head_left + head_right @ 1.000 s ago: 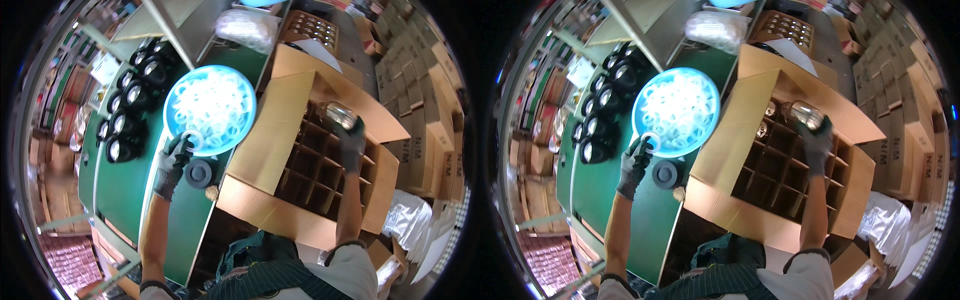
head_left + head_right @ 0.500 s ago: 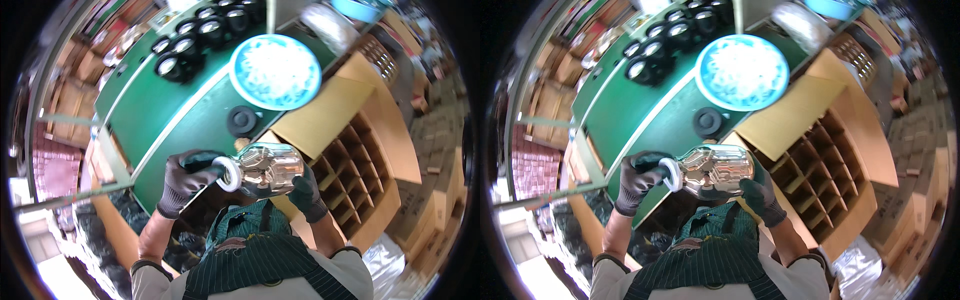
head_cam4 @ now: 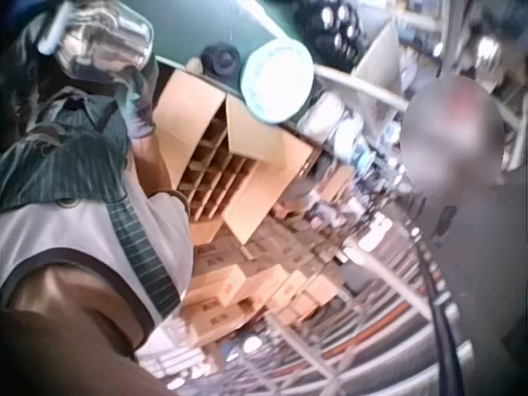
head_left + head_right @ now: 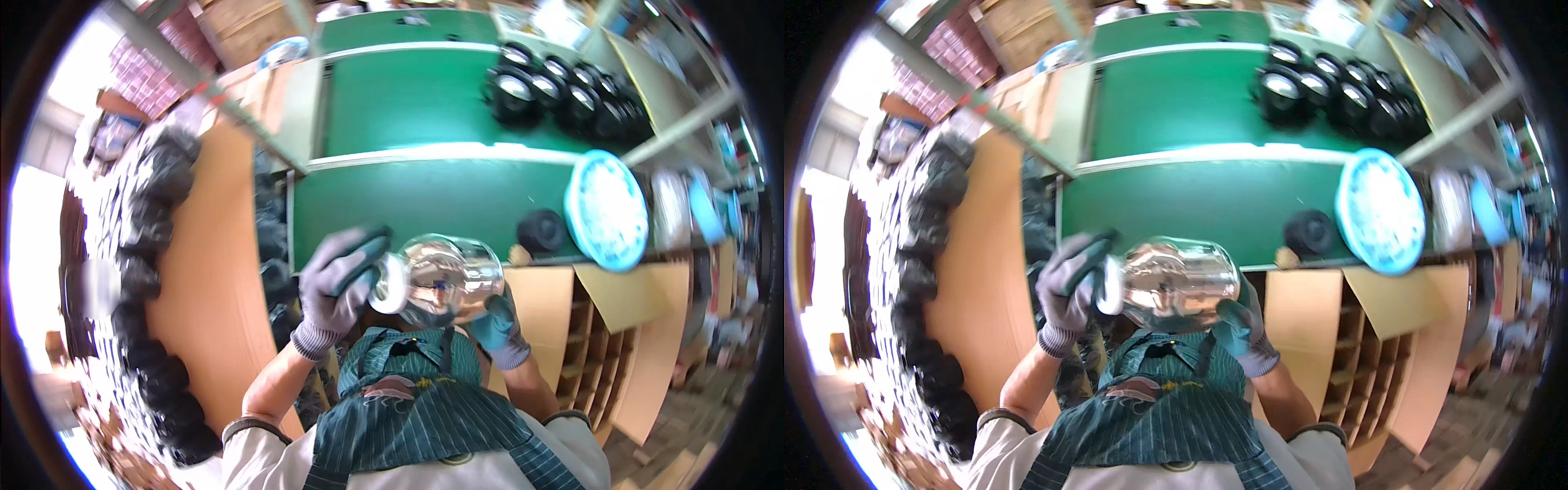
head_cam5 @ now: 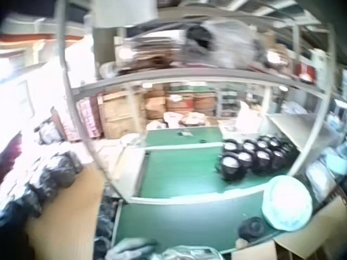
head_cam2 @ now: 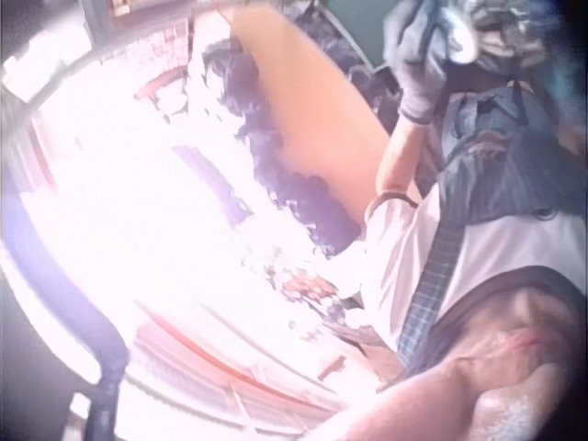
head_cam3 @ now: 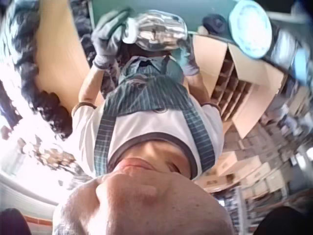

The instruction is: The person assembles black electric kettles by inserting a metal rod into the base, attaching a lid, and placing a white ring on top. The person handles the kettles one at a time and places the finished units on a green workbench.

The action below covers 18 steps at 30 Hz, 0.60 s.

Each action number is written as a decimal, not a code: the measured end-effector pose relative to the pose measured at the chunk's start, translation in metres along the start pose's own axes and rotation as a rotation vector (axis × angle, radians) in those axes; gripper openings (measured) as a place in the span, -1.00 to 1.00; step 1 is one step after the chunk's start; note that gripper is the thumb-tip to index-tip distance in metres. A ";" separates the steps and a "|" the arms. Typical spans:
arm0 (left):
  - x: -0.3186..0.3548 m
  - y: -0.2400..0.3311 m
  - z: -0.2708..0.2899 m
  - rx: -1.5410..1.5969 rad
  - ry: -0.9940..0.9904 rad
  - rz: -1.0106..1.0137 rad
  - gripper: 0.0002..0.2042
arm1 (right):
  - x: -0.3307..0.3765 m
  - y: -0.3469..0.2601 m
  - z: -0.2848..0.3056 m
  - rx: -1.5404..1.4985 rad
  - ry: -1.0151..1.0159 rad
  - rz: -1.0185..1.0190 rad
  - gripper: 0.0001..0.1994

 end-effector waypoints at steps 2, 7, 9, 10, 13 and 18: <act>0.038 -0.007 0.037 0.352 0.023 0.116 -0.42 | -0.016 0.054 -0.027 -0.061 -0.028 -0.110 -0.22; 0.117 -0.053 0.108 -0.078 0.131 0.081 -0.29 | -0.037 0.152 -0.067 0.485 -0.116 -0.228 -0.15; 0.141 -0.069 0.148 -0.242 0.089 0.107 -0.24 | -0.041 0.191 -0.101 -0.105 0.009 -0.400 -0.14; 0.156 -0.075 0.181 -0.357 0.126 0.182 -0.18 | -0.045 0.204 -0.114 -0.076 -0.001 -0.414 -0.15; 0.275 -0.114 0.328 -1.041 0.530 0.656 -0.15 | -0.066 0.216 -0.132 0.351 -0.070 -0.330 -0.22; 0.514 -0.081 0.513 -1.968 0.825 1.485 -0.16 | -0.085 0.244 -0.169 0.162 -0.094 -0.483 -0.26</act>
Point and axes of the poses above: each hand's wrist, its own x-axis away from the middle knuckle, its own z-axis out of the back of the hand, y = z × x, the point moved 9 cm from there along -x, towards the middle knuckle, and after that the axes turned 2 degrees about -x, right-handed, at the moved point
